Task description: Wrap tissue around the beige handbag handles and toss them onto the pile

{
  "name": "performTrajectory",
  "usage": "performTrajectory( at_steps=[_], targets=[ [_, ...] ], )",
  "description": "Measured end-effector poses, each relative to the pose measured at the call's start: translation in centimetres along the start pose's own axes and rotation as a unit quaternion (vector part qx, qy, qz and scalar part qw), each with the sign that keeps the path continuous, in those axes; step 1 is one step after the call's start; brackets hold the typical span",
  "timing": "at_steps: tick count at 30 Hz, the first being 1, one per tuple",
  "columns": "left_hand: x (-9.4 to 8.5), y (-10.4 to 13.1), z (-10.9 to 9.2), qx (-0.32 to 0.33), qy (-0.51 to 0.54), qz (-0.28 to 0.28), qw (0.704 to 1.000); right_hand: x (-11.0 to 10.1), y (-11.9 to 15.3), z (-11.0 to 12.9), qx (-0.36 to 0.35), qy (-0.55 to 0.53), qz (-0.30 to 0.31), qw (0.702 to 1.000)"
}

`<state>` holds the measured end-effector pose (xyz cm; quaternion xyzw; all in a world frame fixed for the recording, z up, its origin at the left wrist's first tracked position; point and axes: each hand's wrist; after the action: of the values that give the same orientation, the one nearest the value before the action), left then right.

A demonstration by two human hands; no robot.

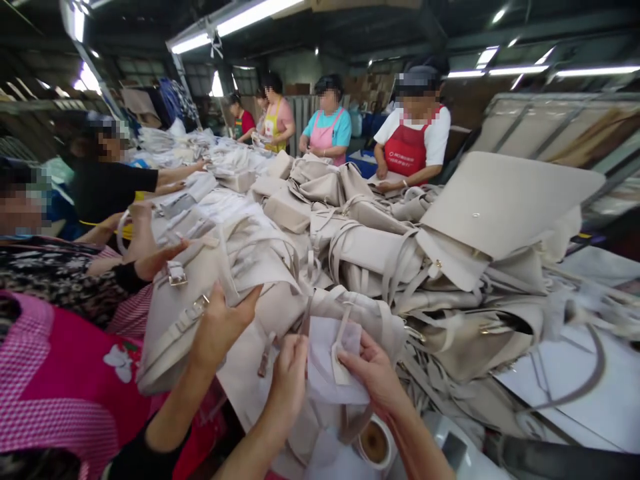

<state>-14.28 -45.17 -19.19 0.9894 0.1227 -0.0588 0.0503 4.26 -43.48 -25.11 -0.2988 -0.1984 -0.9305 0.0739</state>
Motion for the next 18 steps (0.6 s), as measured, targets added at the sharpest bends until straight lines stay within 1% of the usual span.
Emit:
performTrajectory(
  at_steps=[1,3,4,6,8,12,14,15,16,17,18],
  targets=[
    [-1.7,-0.2,-0.8,0.017,0.004,0.011,1.0,0.1,0.1,-0.3,-0.008,-0.003,-0.003,1.0],
    [-5.1,-0.6,-2.1,0.037,0.007,0.011,0.999,0.3,0.2,-1.0,-0.029,-0.007,-0.011,1.0],
    [-6.6,-0.7,-2.4,0.053,0.002,0.007,0.999,0.4,0.3,-1.4,-0.04,-0.008,-0.019,0.999],
    [-8.5,-0.8,-2.2,0.081,-0.012,0.009,0.997,0.5,0.5,-2.1,-0.055,-0.01,-0.035,0.998],
    [-9.4,-0.7,-1.1,0.089,-0.016,0.018,0.996,0.7,0.7,-2.5,-0.061,-0.012,-0.043,0.997],
    [-10.5,-0.4,1.2,0.049,0.038,0.035,0.997,0.9,0.9,-2.3,-0.067,0.008,-0.048,0.997],
    [-10.7,-0.3,2.0,0.023,0.071,0.019,0.997,0.9,0.8,-1.8,-0.069,0.032,-0.066,0.995],
    [-10.3,-0.2,2.4,0.009,0.084,0.013,0.996,0.9,0.7,-1.5,-0.07,0.043,-0.076,0.994],
    [-9.5,0.0,2.8,-0.005,0.098,0.002,0.995,0.8,0.6,-1.2,-0.069,0.051,-0.084,0.993],
    [-8.2,0.4,3.3,-0.018,0.111,-0.009,0.994,0.6,0.4,-0.9,-0.067,0.059,-0.09,0.992],
    [-6.5,0.9,3.9,-0.04,0.122,0.007,0.992,0.4,0.2,-0.8,-0.066,0.067,-0.097,0.991]
  ],
)
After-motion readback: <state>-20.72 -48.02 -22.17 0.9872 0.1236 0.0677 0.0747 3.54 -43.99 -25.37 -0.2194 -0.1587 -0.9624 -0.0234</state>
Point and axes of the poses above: each hand's wrist, its own y-axis away from the middle knuckle, its own x-axis out of the palm, z = x × y, and after that the axes turned 1 degree about z, right-handed
